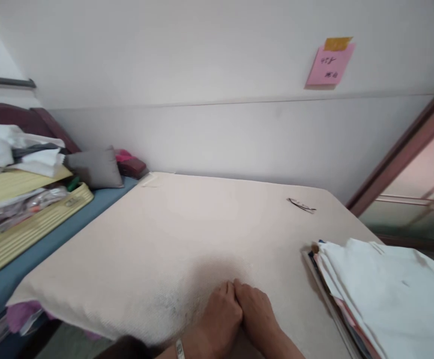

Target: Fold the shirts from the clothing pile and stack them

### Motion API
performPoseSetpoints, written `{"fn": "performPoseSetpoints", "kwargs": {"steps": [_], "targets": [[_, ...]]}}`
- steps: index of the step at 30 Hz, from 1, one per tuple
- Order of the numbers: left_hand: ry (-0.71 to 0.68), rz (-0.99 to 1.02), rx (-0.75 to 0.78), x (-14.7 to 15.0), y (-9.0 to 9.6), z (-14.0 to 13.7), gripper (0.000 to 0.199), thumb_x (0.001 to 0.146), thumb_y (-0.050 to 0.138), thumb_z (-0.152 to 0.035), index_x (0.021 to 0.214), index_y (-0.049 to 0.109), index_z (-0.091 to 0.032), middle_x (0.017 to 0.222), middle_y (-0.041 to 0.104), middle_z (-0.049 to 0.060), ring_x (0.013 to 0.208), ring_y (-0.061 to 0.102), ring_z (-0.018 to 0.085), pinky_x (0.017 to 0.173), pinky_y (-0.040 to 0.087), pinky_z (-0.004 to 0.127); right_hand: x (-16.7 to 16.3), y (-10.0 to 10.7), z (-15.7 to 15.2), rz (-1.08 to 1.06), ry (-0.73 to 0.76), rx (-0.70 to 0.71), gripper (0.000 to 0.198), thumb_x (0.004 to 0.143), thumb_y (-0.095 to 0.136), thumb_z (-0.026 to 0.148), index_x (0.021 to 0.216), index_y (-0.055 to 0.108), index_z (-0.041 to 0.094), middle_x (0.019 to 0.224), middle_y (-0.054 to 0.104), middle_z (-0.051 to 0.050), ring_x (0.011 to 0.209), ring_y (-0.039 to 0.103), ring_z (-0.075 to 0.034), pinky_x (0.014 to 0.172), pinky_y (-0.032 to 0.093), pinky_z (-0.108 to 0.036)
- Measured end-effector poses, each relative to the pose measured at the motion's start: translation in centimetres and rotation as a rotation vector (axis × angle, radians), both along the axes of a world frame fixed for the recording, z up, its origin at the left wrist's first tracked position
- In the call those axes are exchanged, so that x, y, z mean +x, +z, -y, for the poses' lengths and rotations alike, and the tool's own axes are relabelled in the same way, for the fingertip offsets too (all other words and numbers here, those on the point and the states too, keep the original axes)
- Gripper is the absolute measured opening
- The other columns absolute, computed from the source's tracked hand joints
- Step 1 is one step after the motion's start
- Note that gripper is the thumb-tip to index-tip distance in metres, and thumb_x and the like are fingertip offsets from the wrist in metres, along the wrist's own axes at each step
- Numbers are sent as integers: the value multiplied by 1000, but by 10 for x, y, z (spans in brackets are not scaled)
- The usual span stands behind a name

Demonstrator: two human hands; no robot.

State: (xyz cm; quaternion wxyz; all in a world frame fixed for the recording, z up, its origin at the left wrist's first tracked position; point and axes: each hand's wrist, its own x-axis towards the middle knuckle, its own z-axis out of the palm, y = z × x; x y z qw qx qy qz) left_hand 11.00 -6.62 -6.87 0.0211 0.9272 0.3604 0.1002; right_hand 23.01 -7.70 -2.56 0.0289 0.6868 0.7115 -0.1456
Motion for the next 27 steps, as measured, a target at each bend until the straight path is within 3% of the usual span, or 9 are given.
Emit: {"fn": "performPoseSetpoints", "kwargs": {"steps": [7, 19, 27], "targets": [[-32, -64, 65, 2, 3, 1, 42, 92, 52, -9, 131, 62, 1, 115, 70, 20, 100, 65, 28, 86, 56, 41, 2, 0, 1, -16, 11, 9, 33, 100, 38, 9, 111, 68, 18, 102, 76, -14, 98, 74, -28, 75, 50, -34], [-8, -59, 196, 4, -12, -1, 40, 93, 51, -9, 130, 62, 0, 112, 70, 18, 93, 64, 24, 78, 55, 36, 4, -10, -2, -1, 9, 12, 35, 100, 38, 8, 110, 69, 21, 101, 77, -12, 97, 75, -27, 76, 51, -32], [21, -76, 177, 5, -24, -4, 46, 91, 53, -10, 135, 58, -1, 108, 69, 17, 90, 64, 23, 74, 54, 35, 2, -9, -2, -10, 2, 9, 36, 99, 39, 8, 114, 69, 20, 103, 77, -13, 98, 75, -28, 77, 53, -35]]}}
